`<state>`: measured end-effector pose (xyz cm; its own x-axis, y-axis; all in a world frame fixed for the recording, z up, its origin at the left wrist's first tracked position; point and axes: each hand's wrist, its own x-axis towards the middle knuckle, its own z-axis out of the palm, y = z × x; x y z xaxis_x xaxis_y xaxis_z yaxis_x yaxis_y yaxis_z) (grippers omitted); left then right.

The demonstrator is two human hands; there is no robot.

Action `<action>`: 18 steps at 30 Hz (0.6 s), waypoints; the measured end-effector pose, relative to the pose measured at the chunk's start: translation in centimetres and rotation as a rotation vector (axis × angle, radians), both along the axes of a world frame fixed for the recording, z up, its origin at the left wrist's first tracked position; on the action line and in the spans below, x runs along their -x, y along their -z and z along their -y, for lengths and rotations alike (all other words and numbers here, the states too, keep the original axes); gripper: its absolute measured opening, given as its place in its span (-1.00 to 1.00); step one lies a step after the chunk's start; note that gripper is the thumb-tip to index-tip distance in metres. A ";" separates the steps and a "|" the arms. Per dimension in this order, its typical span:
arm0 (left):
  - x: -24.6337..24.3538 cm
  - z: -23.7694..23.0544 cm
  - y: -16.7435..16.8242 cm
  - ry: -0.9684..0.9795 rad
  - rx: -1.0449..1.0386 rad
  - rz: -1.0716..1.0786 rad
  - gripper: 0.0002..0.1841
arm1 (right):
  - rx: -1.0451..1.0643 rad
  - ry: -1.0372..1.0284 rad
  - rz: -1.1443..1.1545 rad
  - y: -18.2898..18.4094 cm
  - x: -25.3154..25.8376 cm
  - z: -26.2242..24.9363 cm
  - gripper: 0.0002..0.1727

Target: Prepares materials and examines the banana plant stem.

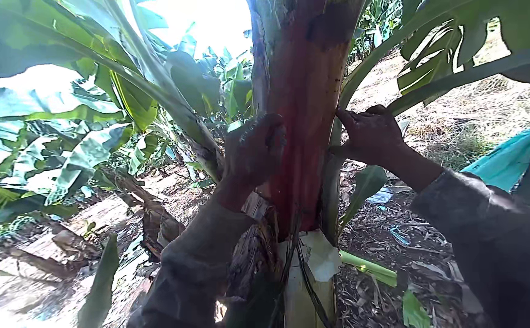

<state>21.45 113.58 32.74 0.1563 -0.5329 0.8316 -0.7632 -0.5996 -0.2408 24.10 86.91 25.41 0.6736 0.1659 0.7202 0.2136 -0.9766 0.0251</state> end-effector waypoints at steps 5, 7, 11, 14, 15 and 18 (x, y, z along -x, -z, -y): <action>-1.9 2.8 1.2 0.014 -0.213 0.157 -0.76 | -0.004 -0.016 0.020 0.4 -0.1 0.6 0.05; -3.1 -1.1 0.7 -0.052 -0.102 -0.001 -0.74 | 0.007 -0.038 0.021 0.4 0.1 1.1 -0.02; -4.6 -7.0 1.6 -0.270 0.017 -0.329 -0.69 | 0.021 0.016 -0.029 0.5 -0.5 1.0 -0.04; -1.5 -6.5 2.6 -0.166 0.121 -0.266 -0.72 | 0.016 0.078 -0.047 0.3 -1.2 0.3 -0.04; -0.4 -6.0 3.0 -0.115 0.149 -0.246 -0.75 | 0.021 0.091 -0.031 0.5 -1.2 0.1 -0.05; 1.3 -4.0 5.5 0.077 0.091 -0.232 -0.77 | 0.031 0.050 0.123 1.5 -0.6 0.2 -0.14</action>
<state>20.15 117.55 27.28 0.3102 -0.4752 0.8234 -0.8361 -0.5485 -0.0015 24.74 86.67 23.87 0.5884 0.1578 0.7930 0.1580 -0.9843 0.0787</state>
